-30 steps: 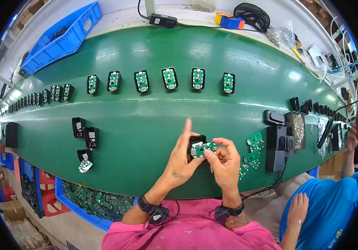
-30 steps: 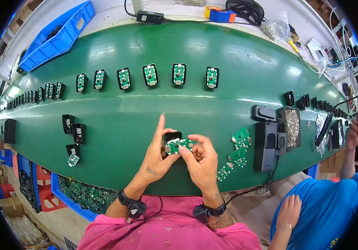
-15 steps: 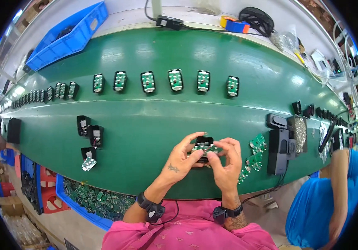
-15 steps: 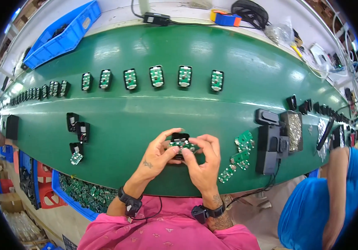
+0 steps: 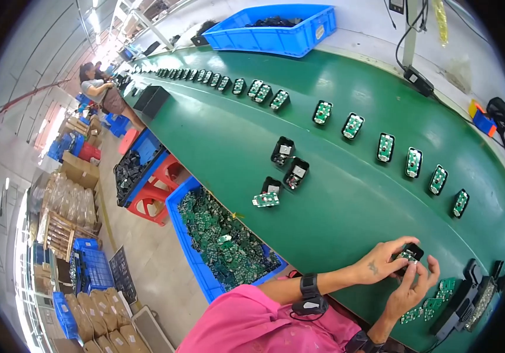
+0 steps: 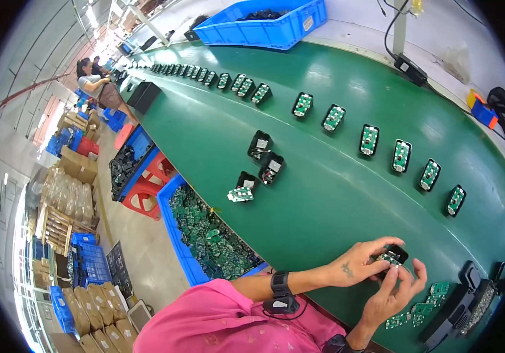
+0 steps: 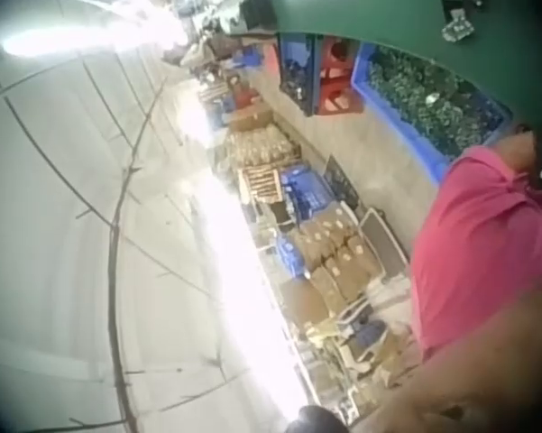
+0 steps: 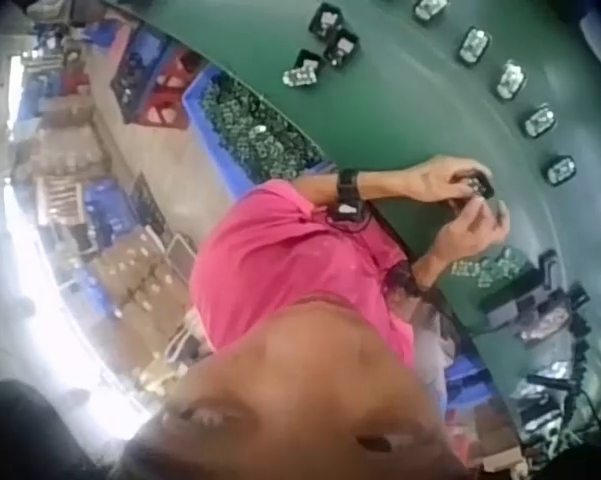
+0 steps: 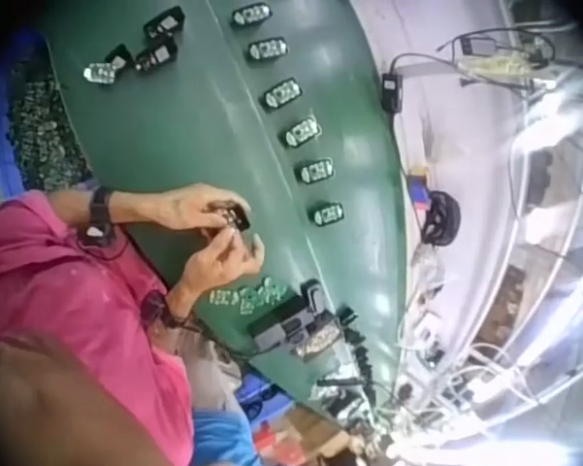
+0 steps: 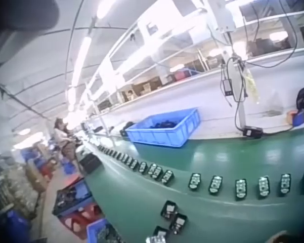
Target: The person assembles electronic devices by hand, picking up a circuit board and a plastic housing, fitting the board into the housing, and pressing them together. The person then places the assembled device onto the conveyor belt and repeats the process.
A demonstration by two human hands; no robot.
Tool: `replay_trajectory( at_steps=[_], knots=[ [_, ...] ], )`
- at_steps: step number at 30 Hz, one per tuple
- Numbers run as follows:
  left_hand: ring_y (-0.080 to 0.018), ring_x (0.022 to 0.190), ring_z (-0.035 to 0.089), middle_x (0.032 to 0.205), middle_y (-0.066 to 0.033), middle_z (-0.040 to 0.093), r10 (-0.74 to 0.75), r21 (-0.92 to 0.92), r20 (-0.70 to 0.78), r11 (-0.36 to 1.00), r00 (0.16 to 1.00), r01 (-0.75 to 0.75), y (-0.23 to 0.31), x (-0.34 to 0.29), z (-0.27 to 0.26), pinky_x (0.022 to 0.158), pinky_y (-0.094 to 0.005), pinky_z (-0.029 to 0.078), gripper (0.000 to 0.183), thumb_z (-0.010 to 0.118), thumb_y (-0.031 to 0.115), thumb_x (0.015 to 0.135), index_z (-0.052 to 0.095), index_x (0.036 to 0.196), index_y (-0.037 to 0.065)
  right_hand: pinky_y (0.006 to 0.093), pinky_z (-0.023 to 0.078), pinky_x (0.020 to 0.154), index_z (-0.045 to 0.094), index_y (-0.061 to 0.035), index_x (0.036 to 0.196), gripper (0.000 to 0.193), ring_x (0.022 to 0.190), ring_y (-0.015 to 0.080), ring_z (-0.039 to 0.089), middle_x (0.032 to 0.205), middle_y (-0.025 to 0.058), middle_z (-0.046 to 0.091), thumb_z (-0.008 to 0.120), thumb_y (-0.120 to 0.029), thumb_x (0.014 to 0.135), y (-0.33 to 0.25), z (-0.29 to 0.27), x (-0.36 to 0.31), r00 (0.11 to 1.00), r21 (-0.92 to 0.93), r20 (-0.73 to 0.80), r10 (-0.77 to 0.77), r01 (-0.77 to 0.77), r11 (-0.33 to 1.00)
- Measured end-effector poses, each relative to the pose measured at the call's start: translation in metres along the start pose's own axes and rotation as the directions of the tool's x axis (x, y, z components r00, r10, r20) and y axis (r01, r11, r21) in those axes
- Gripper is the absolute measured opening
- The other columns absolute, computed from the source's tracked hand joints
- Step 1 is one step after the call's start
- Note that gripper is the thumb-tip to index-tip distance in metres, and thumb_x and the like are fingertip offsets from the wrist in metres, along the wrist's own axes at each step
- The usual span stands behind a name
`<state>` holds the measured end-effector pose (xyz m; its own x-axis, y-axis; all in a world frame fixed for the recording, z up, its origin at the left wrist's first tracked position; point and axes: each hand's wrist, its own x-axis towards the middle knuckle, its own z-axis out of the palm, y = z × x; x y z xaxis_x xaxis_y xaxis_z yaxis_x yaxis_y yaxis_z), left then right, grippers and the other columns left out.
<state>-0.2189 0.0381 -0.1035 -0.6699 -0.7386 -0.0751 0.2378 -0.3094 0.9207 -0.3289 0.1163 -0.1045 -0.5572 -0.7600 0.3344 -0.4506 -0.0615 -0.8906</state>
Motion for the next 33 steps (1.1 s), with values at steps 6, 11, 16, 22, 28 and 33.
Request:
replay_trajectory(
  at_steps=[6,11,16,22,28,33],
  knots=[
    [-0.0193,0.103,0.066,0.118,-0.0162,0.067,0.168,0.228,-0.008,0.960,0.986,-0.161,-0.002,0.009,0.010,0.094,-0.0323,0.051,0.053,0.058,0.003,0.091,0.048,0.143,0.003,0.0356,0.042,0.068,0.060,0.0031,0.091,0.006,0.078,0.0246,0.053,0.086,0.0126,0.054,0.057,-0.001,0.094,-0.005,-0.030,0.004,0.989,-0.286,0.092,-0.112,0.134,0.949],
    [-0.0181,0.099,0.068,0.118,-0.0157,0.069,0.214,0.245,-0.108,0.952,0.971,-0.182,0.003,-0.004,-0.014,0.085,-0.0315,0.055,0.050,0.059,0.002,0.093,0.051,0.142,0.004,0.0386,0.046,0.060,0.064,0.0006,0.083,0.005,0.068,0.0307,0.060,0.076,0.0139,0.060,0.068,-0.003,0.085,-0.023,-0.013,0.028,0.944,-0.139,0.298,-0.144,0.193,0.971],
    [-0.0084,0.093,0.063,0.116,-0.0115,0.067,0.104,0.222,-0.043,0.971,0.994,-0.092,0.005,0.002,-0.006,0.077,-0.0249,0.054,0.056,0.060,-0.004,0.093,0.050,0.146,0.009,0.0384,0.047,0.057,0.064,-0.0006,0.083,0.006,0.065,0.0294,0.060,0.076,0.0110,0.058,0.069,0.000,0.080,-0.018,-0.031,0.030,0.935,-0.153,0.331,-0.127,0.186,0.971],
    [-0.0089,0.094,0.064,0.115,-0.0080,0.066,0.127,0.366,-0.002,0.923,0.992,-0.117,0.009,-0.001,-0.002,0.082,-0.0262,0.058,0.055,0.059,-0.006,0.093,0.050,0.146,0.007,0.0393,0.046,0.056,0.063,-0.0013,0.082,0.007,0.065,0.0289,0.059,0.076,0.0101,0.056,0.069,0.000,0.080,-0.015,-0.037,0.027,0.923,-0.174,0.372,-0.095,0.171,0.970],
    [-0.0119,0.094,0.066,0.117,-0.0127,0.067,0.221,0.529,0.024,0.824,0.975,-0.200,0.011,-0.002,-0.004,0.078,-0.0270,0.057,0.055,0.061,-0.005,0.091,0.053,0.143,0.008,0.0400,0.046,0.058,0.062,-0.0008,0.083,0.007,0.066,0.0293,0.059,0.076,0.0103,0.056,0.069,0.000,0.080,-0.013,-0.036,0.029,0.914,-0.158,0.400,-0.061,0.135,0.978],
    [-0.0160,0.095,0.068,0.120,-0.0155,0.067,0.275,0.597,0.040,0.765,0.961,-0.243,0.009,-0.001,-0.007,0.078,-0.0280,0.058,0.053,0.062,-0.005,0.089,0.055,0.140,0.007,0.0411,0.045,0.059,0.061,-0.0004,0.083,0.007,0.067,0.0306,0.058,0.076,0.0108,0.054,0.068,0.000,0.081,-0.012,-0.031,0.032,0.905,-0.155,0.419,-0.080,0.158,0.975]
  ],
)
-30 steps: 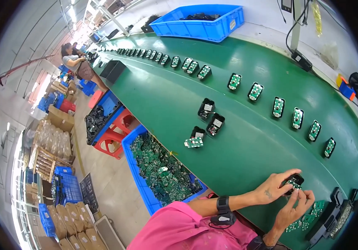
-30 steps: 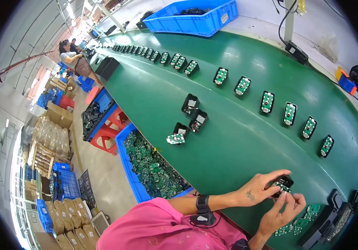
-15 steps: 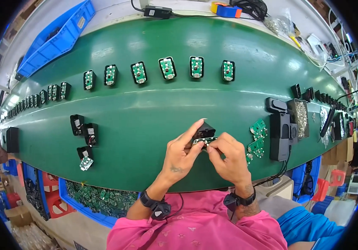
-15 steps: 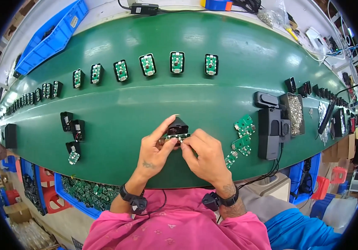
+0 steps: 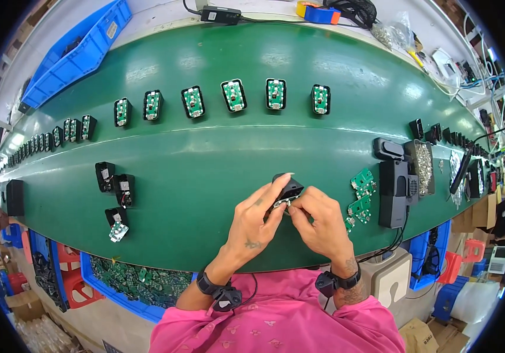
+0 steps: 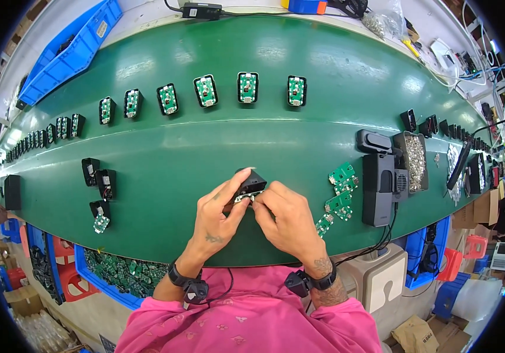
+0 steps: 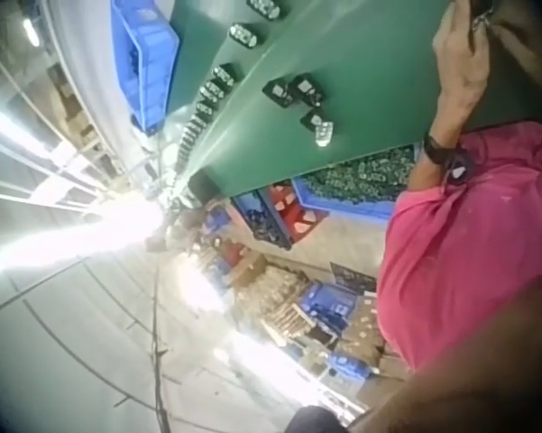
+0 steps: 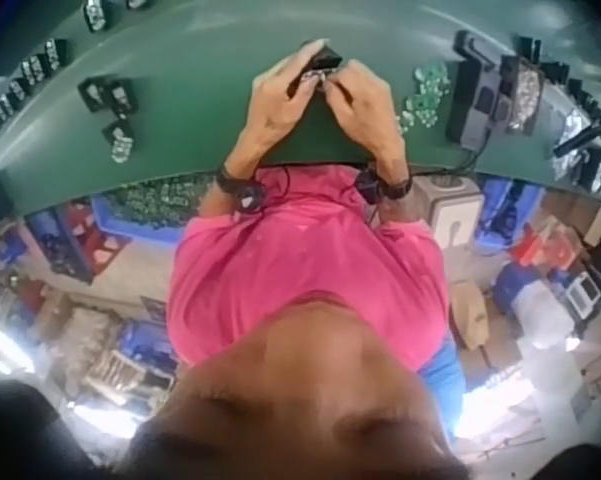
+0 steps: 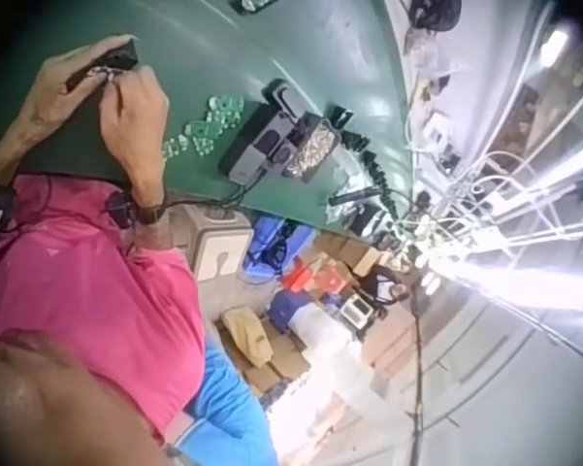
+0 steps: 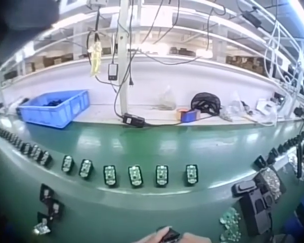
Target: The person assembles electronic devices by hand, picking up a circuit board and a plastic housing, fitting the board into the housing, and pressing them together. The person then places the assembled device onto the conveyor belt and repeats the process.
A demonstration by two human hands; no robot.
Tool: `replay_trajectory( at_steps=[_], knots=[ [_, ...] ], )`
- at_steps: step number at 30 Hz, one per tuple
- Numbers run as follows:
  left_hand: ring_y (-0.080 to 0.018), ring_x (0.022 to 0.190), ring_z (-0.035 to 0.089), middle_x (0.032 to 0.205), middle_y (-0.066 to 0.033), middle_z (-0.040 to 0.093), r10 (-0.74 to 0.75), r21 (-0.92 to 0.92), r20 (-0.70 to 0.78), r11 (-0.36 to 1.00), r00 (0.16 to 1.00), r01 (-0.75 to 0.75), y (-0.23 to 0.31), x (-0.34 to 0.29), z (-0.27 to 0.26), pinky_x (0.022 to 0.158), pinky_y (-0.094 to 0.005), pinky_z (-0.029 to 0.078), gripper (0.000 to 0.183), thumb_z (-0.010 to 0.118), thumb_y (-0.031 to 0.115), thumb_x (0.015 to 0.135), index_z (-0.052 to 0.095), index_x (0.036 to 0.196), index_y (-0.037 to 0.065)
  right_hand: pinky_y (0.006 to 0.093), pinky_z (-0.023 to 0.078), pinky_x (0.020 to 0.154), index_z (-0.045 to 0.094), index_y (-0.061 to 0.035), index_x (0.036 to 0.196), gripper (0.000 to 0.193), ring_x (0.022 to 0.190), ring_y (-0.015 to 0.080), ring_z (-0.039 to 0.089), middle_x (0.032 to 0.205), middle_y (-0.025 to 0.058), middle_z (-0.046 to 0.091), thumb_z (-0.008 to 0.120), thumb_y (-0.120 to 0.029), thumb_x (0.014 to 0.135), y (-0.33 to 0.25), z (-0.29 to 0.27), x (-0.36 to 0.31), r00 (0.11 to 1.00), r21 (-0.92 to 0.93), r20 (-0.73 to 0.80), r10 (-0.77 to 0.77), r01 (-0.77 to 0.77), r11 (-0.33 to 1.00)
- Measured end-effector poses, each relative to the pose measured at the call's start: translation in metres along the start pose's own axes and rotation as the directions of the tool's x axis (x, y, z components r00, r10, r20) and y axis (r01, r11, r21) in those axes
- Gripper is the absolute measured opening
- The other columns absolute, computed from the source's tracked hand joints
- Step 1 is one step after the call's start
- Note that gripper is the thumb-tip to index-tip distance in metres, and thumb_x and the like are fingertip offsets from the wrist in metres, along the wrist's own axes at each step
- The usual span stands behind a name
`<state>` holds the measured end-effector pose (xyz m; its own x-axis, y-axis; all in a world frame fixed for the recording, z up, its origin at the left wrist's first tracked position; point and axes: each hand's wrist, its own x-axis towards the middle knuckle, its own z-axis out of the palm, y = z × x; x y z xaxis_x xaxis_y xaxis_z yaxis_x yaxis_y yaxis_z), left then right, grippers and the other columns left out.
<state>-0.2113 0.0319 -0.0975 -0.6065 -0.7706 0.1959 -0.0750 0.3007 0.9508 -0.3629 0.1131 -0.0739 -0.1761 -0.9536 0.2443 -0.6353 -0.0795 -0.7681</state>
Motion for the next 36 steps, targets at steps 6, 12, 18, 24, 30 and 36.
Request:
replay_trajectory(
  at_steps=[6,12,18,24,30,36],
  knots=[
    [-0.0311,0.100,0.069,0.121,-0.0195,0.066,0.091,0.144,0.009,0.985,0.996,-0.092,0.006,0.006,0.013,0.084,-0.0375,0.056,0.047,0.062,-0.001,0.088,0.058,0.135,0.006,0.0431,0.047,0.059,0.063,-0.0014,0.081,0.005,0.069,0.0342,0.059,0.077,0.0149,0.056,0.064,-0.005,0.083,0.003,-0.004,-0.006,0.997,-0.188,-0.073,0.021,-0.034,0.982],
    [-0.0214,0.097,0.068,0.112,-0.0160,0.069,-0.123,-0.048,-0.119,0.992,0.985,0.118,0.001,-0.007,0.004,0.087,-0.0327,0.055,0.044,0.057,-0.002,0.091,0.056,0.135,-0.001,0.0441,0.050,0.061,0.055,-0.0025,0.076,0.014,0.071,0.0349,0.057,0.077,0.0141,0.055,0.062,-0.012,0.082,0.011,0.032,-0.002,0.990,-0.108,-0.081,-0.113,0.104,0.989],
    [-0.0155,0.095,0.065,0.118,-0.0144,0.061,-0.285,-0.284,0.055,0.915,0.957,0.288,0.003,-0.001,-0.004,0.073,-0.0251,0.057,0.056,0.051,-0.003,0.094,0.039,0.148,0.004,0.0412,0.050,0.064,0.061,0.0010,0.092,0.022,0.072,0.0335,0.063,0.083,0.0167,0.065,0.062,-0.021,0.094,0.003,0.014,-0.017,0.935,0.169,-0.275,0.224,-0.182,0.969],
    [-0.0212,0.094,0.066,0.120,-0.0176,0.060,-0.238,-0.370,0.199,0.880,0.951,0.298,0.008,0.002,0.005,0.075,-0.0284,0.059,0.072,0.061,-0.011,0.079,0.039,0.147,0.004,0.0286,0.052,0.056,0.062,0.0032,0.097,0.021,0.061,0.0135,0.066,0.076,0.0102,0.071,0.068,-0.016,0.094,0.004,0.010,-0.027,0.900,0.552,-0.174,0.400,-0.247,0.797],
    [-0.0224,0.098,0.066,0.121,-0.0178,0.060,-0.156,-0.380,0.108,0.906,0.982,0.186,-0.011,0.004,0.008,0.080,-0.0314,0.059,0.070,0.060,-0.010,0.080,0.040,0.145,0.003,0.0271,0.050,0.054,0.064,0.0045,0.090,0.018,0.062,0.0138,0.065,0.068,0.0066,0.064,0.066,-0.012,0.094,-0.002,0.018,-0.024,0.957,0.609,-0.176,0.231,-0.078,0.789],
    [-0.0213,0.106,0.063,0.122,-0.0164,0.061,-0.179,-0.360,0.118,0.909,0.977,0.210,-0.013,0.001,0.004,0.084,-0.0291,0.057,0.061,0.066,-0.008,0.080,0.048,0.138,0.001,0.0357,0.047,0.055,0.060,0.0039,0.081,0.025,0.055,0.0242,0.060,0.065,0.0132,0.060,0.060,-0.017,0.095,0.010,0.005,-0.027,0.972,0.563,-0.129,0.198,-0.093,0.821]
  ],
)
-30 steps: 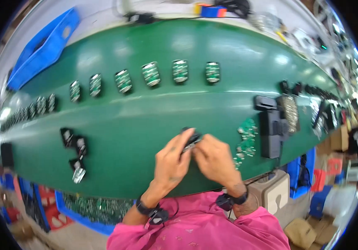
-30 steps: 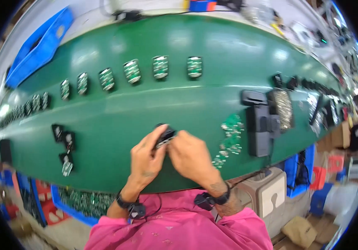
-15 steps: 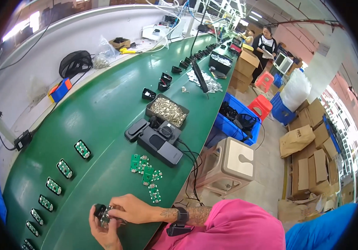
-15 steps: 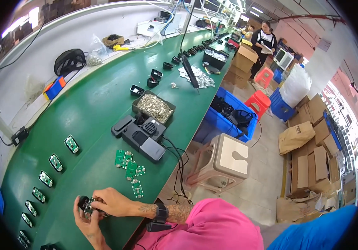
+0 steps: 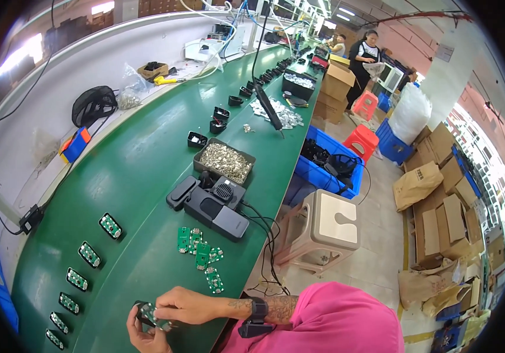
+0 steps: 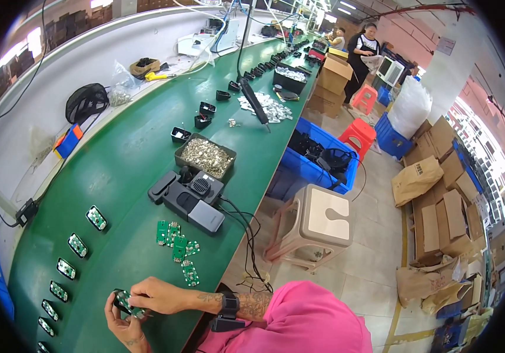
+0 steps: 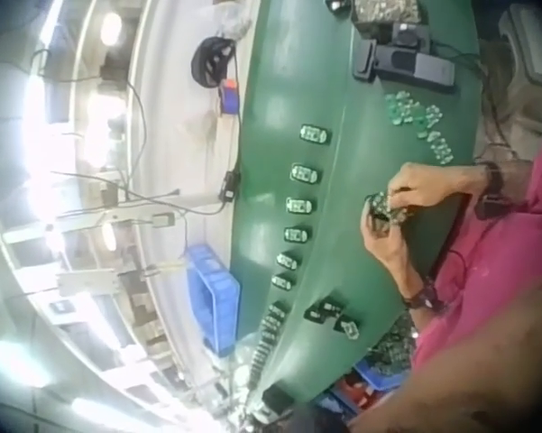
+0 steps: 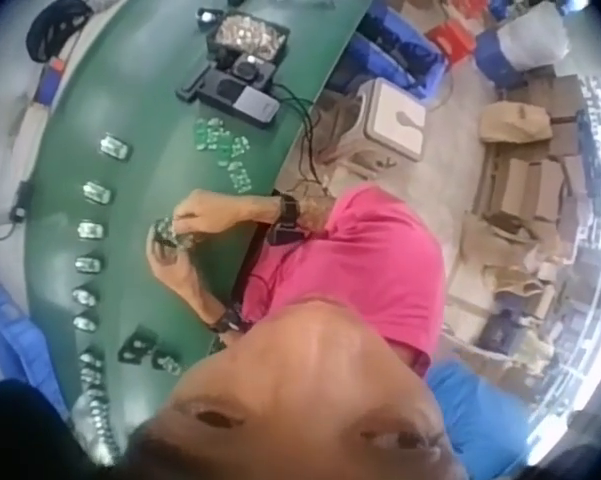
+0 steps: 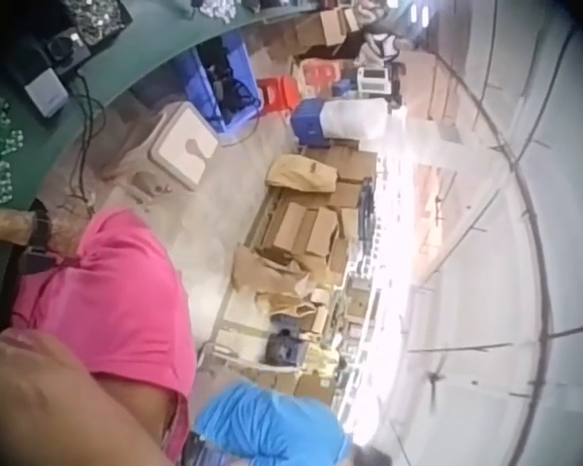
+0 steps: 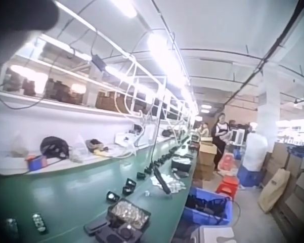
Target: The person assembles electronic devices by hand, picking up a circuit board and a plastic housing, fitting the board into the housing, and pressing them together. The person then places the assembled device onto the conveyor belt and repeats the process.
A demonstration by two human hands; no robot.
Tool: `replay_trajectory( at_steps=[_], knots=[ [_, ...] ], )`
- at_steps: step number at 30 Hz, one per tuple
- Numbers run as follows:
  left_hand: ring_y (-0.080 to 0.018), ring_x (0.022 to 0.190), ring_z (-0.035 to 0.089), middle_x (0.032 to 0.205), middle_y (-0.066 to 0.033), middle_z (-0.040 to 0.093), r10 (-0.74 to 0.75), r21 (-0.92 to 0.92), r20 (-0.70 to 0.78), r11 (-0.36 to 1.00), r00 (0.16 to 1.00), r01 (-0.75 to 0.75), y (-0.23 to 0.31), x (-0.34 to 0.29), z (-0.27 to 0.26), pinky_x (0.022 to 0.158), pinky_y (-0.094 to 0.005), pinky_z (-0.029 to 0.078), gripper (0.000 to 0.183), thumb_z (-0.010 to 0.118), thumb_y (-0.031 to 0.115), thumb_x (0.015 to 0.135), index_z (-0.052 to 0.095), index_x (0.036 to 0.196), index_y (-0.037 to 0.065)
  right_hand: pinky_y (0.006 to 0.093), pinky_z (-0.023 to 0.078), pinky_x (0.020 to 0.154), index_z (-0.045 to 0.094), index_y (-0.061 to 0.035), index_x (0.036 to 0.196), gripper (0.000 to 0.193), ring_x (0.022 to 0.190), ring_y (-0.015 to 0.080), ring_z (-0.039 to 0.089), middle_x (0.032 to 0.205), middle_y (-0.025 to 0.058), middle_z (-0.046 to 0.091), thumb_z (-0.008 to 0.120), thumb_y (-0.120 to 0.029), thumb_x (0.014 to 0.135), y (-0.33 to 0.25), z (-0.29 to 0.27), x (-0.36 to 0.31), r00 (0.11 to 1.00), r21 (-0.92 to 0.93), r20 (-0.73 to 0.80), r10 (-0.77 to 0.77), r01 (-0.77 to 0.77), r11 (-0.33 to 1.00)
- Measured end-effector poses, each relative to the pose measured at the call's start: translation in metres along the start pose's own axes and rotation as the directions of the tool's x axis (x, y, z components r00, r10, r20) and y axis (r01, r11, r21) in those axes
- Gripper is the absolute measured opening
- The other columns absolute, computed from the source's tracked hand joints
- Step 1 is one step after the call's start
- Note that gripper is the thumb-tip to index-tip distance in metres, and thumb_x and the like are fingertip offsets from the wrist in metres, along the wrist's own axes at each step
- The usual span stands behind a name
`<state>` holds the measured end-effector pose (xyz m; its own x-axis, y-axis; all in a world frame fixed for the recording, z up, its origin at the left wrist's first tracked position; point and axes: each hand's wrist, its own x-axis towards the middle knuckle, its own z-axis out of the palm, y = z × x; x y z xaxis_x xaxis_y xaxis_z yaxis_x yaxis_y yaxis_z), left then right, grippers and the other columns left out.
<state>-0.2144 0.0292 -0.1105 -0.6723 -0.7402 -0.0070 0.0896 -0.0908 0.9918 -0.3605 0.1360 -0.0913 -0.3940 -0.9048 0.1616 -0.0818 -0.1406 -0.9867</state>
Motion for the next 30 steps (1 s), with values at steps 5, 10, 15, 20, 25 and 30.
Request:
replay_trajectory(
  at_steps=[5,10,15,20,25,30],
  knots=[
    [-0.0200,0.107,0.063,0.127,-0.0137,0.061,0.239,0.188,-0.071,0.957,0.968,-0.222,-0.021,0.003,-0.004,0.089,-0.0305,0.054,0.054,0.067,-0.005,0.083,0.054,0.135,-0.001,0.0439,0.045,0.060,0.057,0.0032,0.078,0.032,0.058,0.0363,0.058,0.065,0.0188,0.059,0.054,-0.022,0.098,-0.009,0.000,0.005,0.977,-0.156,0.176,-0.123,0.151,0.976],
    [-0.0191,0.108,0.062,0.129,-0.0135,0.061,0.166,0.234,-0.071,0.961,0.984,-0.146,-0.011,-0.002,0.003,0.090,-0.0301,0.052,0.048,0.060,0.001,0.091,0.053,0.138,-0.002,0.0475,0.045,0.060,0.059,-0.0001,0.077,0.032,0.064,0.0399,0.060,0.066,0.0175,0.061,0.055,-0.025,0.097,-0.009,0.009,0.001,0.997,-0.223,0.069,-0.028,0.043,0.974],
    [-0.0188,0.102,0.063,0.130,-0.0155,0.059,0.238,0.284,-0.141,0.939,0.961,-0.191,-0.004,-0.001,0.008,0.085,-0.0276,0.053,0.050,0.053,-0.002,0.092,0.048,0.142,-0.001,0.0463,0.046,0.059,0.059,-0.0018,0.078,0.032,0.065,0.0378,0.062,0.067,0.0150,0.063,0.055,-0.026,0.099,-0.008,0.013,0.006,0.999,-0.311,-0.032,-0.030,0.019,0.950],
    [-0.0159,0.095,0.066,0.126,-0.0148,0.059,0.057,0.039,-0.069,0.998,0.996,-0.054,0.013,-0.003,0.016,0.063,-0.0205,0.057,0.049,0.048,-0.006,0.092,0.046,0.141,0.001,0.0445,0.047,0.058,0.059,-0.0030,0.077,0.033,0.064,0.0354,0.063,0.069,0.0137,0.063,0.056,-0.028,0.099,0.002,0.012,0.007,0.994,-0.430,-0.086,-0.061,0.018,0.903],
    [-0.0117,0.070,0.064,0.111,-0.0134,0.062,0.004,-0.014,-0.142,1.000,0.990,-0.006,0.009,-0.003,0.011,0.047,-0.0185,0.052,0.036,0.050,0.002,0.099,0.047,0.134,0.002,0.0457,0.047,0.059,0.060,-0.0031,0.084,0.032,0.067,0.0372,0.063,0.076,0.0157,0.065,0.057,-0.031,0.098,-0.005,0.014,0.007,0.998,-0.622,-0.041,0.041,-0.057,0.781],
    [-0.0093,0.054,0.059,0.095,-0.0115,0.062,-0.012,-0.025,-0.194,1.000,0.981,0.007,-0.017,0.001,0.008,0.040,-0.0176,0.046,0.028,0.050,0.013,0.103,0.047,0.129,0.004,0.0467,0.050,0.068,0.053,-0.0038,0.124,0.033,0.077,0.0397,0.065,0.089,0.0203,0.067,0.051,-0.027,0.100,0.007,0.025,0.008,0.995,-0.316,-0.088,0.039,-0.065,0.947]
  ],
)
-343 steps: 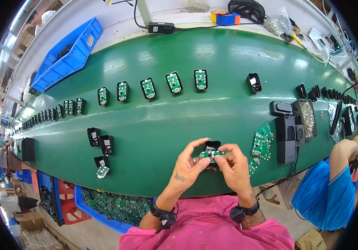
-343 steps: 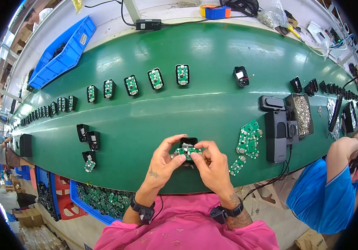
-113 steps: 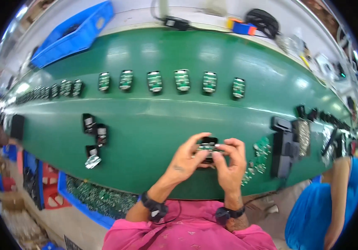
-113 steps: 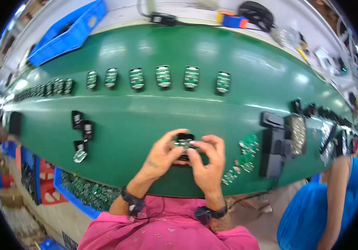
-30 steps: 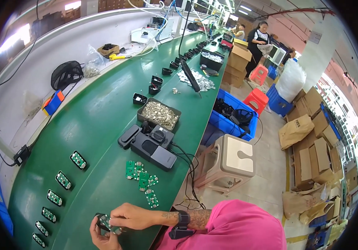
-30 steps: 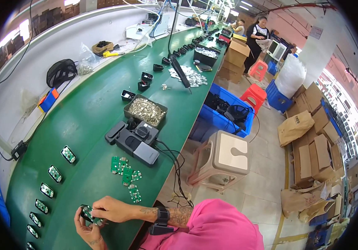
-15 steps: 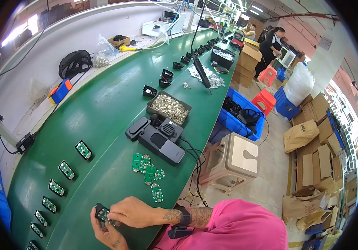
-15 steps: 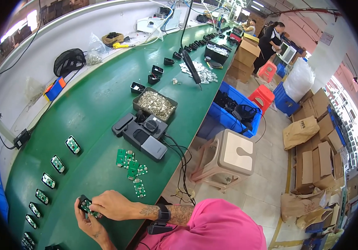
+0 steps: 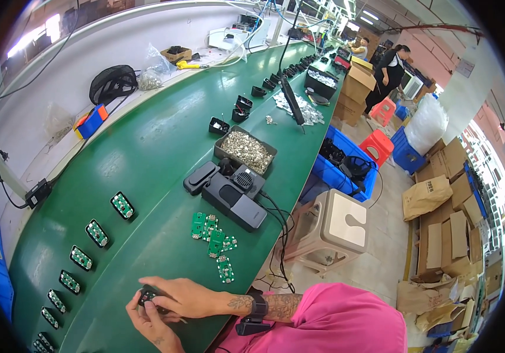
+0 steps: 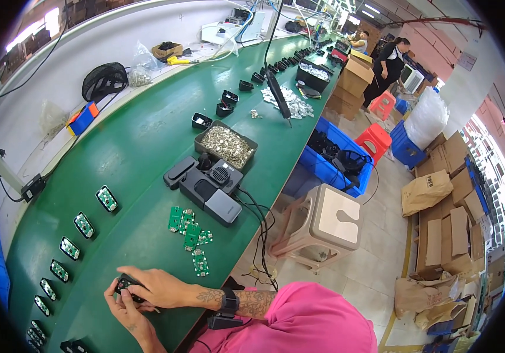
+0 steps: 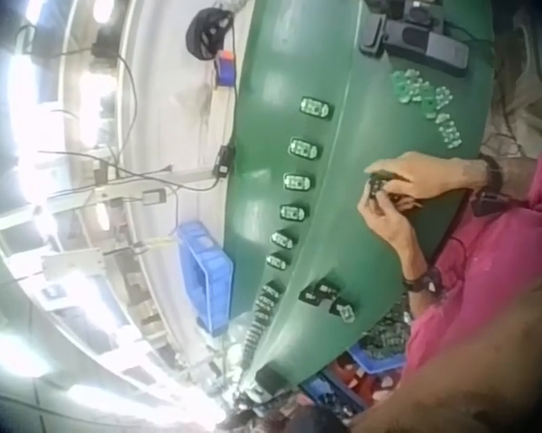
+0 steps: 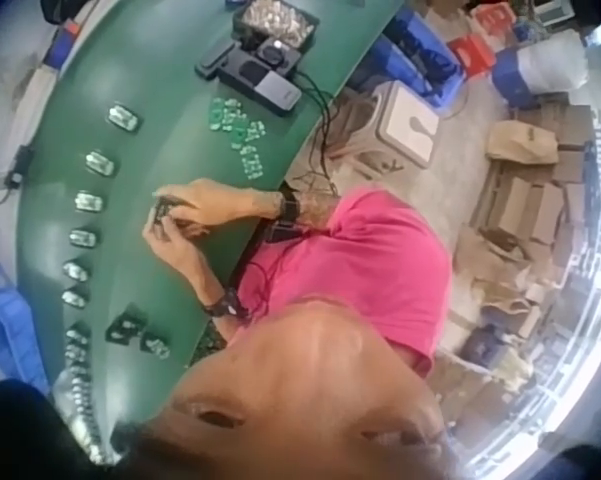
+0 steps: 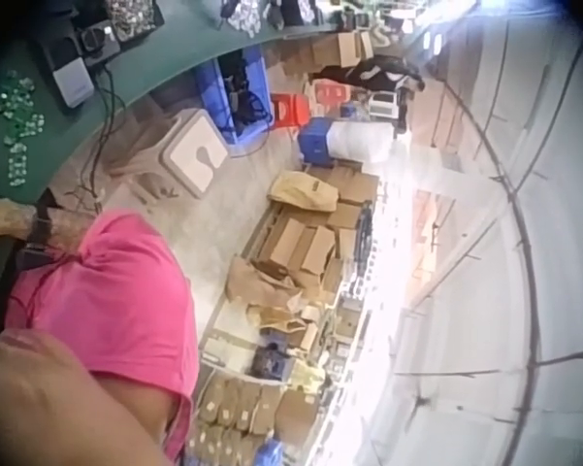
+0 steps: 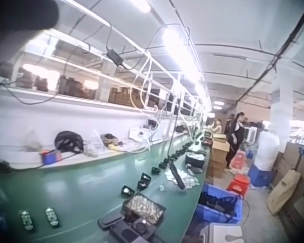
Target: The person assembles electronic devices by hand, picking up a circuit board and a plastic housing, fitting the board into the housing, and pressing them together. The person then places the assembled device onto the conveyor belt and repeats the process.
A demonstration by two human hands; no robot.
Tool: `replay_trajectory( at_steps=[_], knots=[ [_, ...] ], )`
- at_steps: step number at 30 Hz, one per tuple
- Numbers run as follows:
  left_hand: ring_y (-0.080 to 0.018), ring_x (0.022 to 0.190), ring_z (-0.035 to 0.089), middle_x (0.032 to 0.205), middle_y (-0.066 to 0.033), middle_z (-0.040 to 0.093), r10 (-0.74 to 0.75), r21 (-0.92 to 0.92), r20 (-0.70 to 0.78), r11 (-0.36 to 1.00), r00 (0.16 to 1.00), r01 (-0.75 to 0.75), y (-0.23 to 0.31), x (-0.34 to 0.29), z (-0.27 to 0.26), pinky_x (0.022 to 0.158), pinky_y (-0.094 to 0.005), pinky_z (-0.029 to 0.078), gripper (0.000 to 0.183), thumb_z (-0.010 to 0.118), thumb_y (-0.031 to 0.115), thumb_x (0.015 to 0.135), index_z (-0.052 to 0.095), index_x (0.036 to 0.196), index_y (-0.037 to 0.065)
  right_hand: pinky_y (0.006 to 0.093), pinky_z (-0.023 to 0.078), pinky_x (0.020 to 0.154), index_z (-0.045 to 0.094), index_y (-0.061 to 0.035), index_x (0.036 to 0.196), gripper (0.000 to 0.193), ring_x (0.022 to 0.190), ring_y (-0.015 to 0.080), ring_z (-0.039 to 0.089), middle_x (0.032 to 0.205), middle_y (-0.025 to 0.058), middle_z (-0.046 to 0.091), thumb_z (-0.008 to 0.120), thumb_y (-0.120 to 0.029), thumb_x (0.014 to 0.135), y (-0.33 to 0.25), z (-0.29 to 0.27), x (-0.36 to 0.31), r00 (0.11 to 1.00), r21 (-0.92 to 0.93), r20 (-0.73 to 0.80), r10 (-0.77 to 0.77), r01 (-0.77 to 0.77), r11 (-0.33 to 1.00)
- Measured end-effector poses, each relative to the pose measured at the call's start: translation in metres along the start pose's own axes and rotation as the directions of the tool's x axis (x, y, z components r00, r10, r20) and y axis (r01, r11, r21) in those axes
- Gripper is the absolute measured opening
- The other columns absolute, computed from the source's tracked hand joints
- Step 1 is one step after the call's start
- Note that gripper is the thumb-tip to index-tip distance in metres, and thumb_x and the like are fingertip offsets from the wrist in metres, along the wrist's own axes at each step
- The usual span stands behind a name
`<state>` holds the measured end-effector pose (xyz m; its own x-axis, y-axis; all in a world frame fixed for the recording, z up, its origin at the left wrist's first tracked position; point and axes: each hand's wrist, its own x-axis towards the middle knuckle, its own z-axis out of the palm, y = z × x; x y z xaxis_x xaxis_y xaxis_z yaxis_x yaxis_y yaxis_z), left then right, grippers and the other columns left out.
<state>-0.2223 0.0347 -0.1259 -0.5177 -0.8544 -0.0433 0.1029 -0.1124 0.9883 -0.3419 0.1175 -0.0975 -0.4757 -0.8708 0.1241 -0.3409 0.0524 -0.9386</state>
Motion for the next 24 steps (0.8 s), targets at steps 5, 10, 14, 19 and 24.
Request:
replay_trajectory(
  at_steps=[5,10,14,19,24],
  knots=[
    [-0.0092,0.059,0.060,0.096,-0.0121,0.063,0.072,0.042,-0.035,0.997,0.997,-0.070,-0.009,0.000,-0.004,0.041,-0.0174,0.046,0.026,0.048,0.012,0.104,0.047,0.128,0.004,0.0480,0.050,0.075,0.040,-0.0055,0.144,0.045,0.083,0.0416,0.066,0.094,0.0233,0.068,0.045,-0.021,0.102,0.000,0.002,0.004,0.990,0.202,0.139,-0.022,-0.007,0.979],
    [-0.0103,0.069,0.062,0.099,-0.0132,0.063,0.244,0.129,-0.040,0.963,0.969,-0.237,-0.019,0.000,-0.009,0.044,-0.0168,0.047,0.025,0.048,0.011,0.104,0.048,0.127,0.003,0.0442,0.052,0.079,0.046,-0.0083,0.140,0.041,0.088,0.0392,0.066,0.100,0.0198,0.069,0.047,-0.020,0.101,-0.002,0.006,0.004,0.995,0.311,0.059,-0.083,0.060,0.948],
    [-0.0132,0.079,0.064,0.103,-0.0141,0.063,0.267,0.132,-0.050,0.957,0.963,-0.258,-0.015,0.000,-0.004,0.055,-0.0186,0.052,0.024,0.049,0.010,0.104,0.049,0.126,0.002,0.0424,0.052,0.081,0.047,-0.0080,0.140,0.041,0.091,0.0382,0.067,0.105,0.0187,0.069,0.050,-0.021,0.101,0.002,0.003,0.006,0.995,0.342,0.080,-0.066,0.034,0.939],
    [-0.0172,0.092,0.064,0.110,-0.0157,0.061,0.136,0.046,-0.115,0.990,0.984,-0.131,0.007,0.002,0.004,0.073,-0.0259,0.053,0.024,0.048,0.014,0.104,0.049,0.125,0.000,0.0428,0.053,0.080,0.042,-0.0092,0.147,0.055,0.091,0.0371,0.062,0.102,0.0160,0.060,0.057,-0.018,0.095,-0.013,0.001,0.004,0.979,-0.204,-0.003,-0.203,0.198,0.959],
    [-0.0199,0.098,0.063,0.116,-0.0161,0.060,0.175,0.071,-0.115,0.983,0.978,-0.167,-0.002,-0.004,-0.004,0.082,-0.0304,0.053,0.030,0.047,0.017,0.105,0.047,0.128,-0.001,0.0439,0.053,0.076,0.049,-0.0082,0.136,0.054,0.088,0.0361,0.061,0.094,0.0149,0.056,0.065,-0.015,0.085,-0.021,0.006,0.016,0.935,-0.382,0.113,-0.337,0.353,0.854]
  ],
)
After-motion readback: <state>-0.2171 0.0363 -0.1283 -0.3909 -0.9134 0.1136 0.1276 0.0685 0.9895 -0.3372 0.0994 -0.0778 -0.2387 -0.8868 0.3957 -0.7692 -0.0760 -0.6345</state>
